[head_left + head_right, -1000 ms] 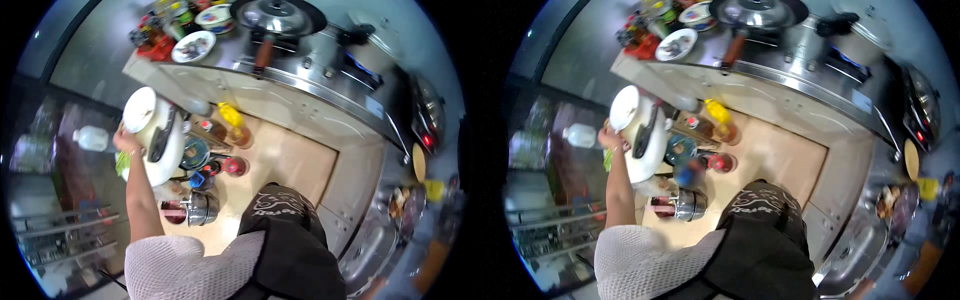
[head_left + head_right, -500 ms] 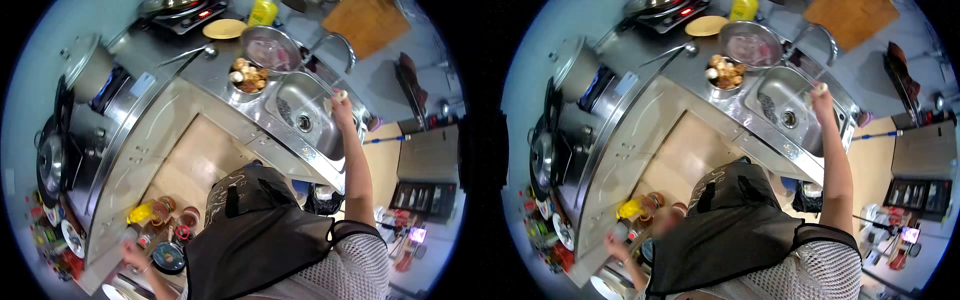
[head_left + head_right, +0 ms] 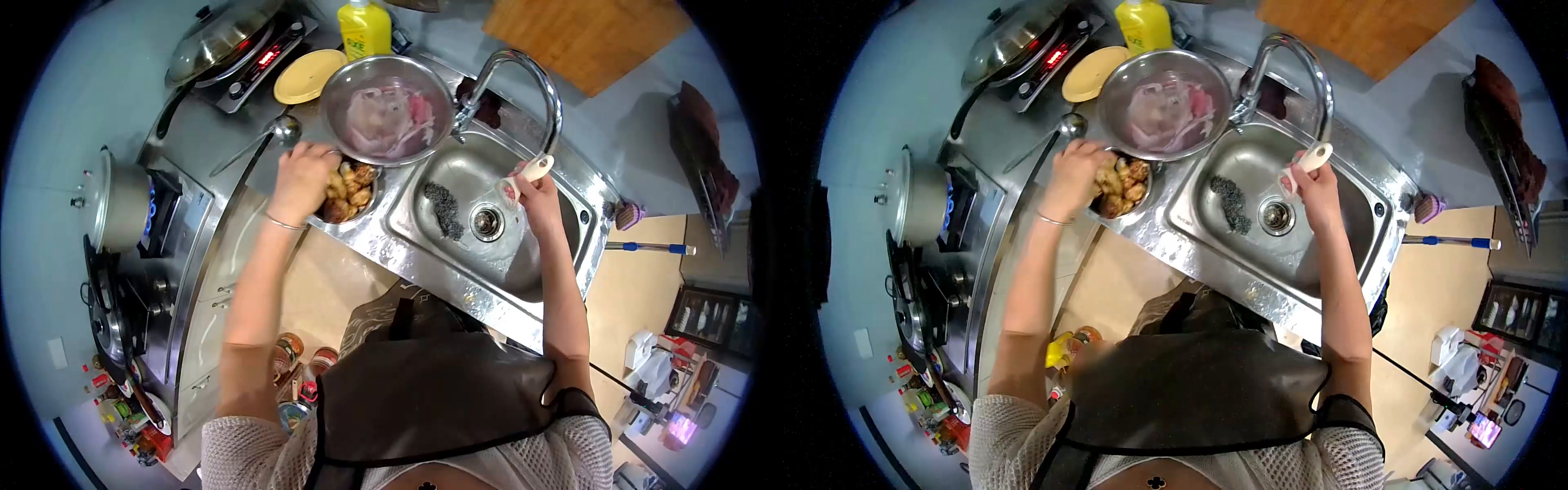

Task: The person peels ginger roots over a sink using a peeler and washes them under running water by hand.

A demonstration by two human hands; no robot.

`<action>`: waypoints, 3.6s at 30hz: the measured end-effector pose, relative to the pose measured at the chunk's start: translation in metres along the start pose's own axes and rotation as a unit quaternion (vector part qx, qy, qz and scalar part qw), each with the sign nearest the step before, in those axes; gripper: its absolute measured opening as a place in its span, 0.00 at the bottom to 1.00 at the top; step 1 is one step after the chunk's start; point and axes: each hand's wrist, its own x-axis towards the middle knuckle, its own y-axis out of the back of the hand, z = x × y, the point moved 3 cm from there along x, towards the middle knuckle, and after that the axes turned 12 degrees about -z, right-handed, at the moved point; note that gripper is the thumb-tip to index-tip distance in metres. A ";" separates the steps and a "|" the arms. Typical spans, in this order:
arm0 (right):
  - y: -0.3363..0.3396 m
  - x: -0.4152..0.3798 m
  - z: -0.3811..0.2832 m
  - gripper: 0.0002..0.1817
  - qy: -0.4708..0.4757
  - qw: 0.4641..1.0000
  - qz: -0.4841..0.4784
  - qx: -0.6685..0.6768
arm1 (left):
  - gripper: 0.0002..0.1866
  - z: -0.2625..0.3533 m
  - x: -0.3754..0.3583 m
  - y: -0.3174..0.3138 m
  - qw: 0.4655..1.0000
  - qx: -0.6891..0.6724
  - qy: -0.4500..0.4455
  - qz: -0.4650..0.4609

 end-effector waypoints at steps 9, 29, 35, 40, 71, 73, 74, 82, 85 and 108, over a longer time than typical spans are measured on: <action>0.012 0.043 0.015 0.10 0.022 0.999 0.026 -0.005 | 0.21 -0.032 0.033 0.005 0.965 -0.078 -0.135 -0.212; -0.077 0.000 0.085 0.10 -0.090 0.972 -0.047 -0.212 | 0.15 -0.103 0.047 -0.026 0.763 -0.560 0.032 -0.322; -0.171 -0.001 0.094 0.24 0.091 0.868 -0.329 -0.359 | 0.14 -0.117 0.042 -0.031 0.728 -0.612 0.057 -0.304; -0.192 0.011 0.109 0.35 -0.031 0.808 -0.305 -0.504 | 0.15 -0.095 0.025 -0.023 0.812 -0.505 -0.043 -0.291; 0.005 -0.010 0.018 0.25 0.073 0.963 0.207 -0.156 | 0.18 0.236 0.184 -0.098 0.636 -0.714 -0.104 -0.272; 0.020 -0.016 0.017 0.24 0.059 0.968 0.188 -0.154 | 0.17 0.238 0.185 -0.103 0.611 -0.730 -0.068 -0.298; 0.025 -0.019 0.019 0.23 0.055 0.983 0.153 -0.080 | 0.17 0.240 0.184 -0.105 0.582 -0.749 -0.026 -0.315; 0.041 -0.018 0.020 0.18 0.063 0.967 0.220 -0.115 | 0.18 0.225 0.183 -0.128 0.476 -0.812 0.055 -0.334; 0.039 -0.018 0.002 0.16 0.173 0.969 0.145 -0.104 | 0.16 0.220 0.186 -0.128 0.479 -0.811 0.101 -0.321; 0.014 0.031 0.026 0.15 0.112 0.890 0.078 -0.435 | 0.19 0.217 0.166 -0.104 0.563 -0.757 -0.013 -0.331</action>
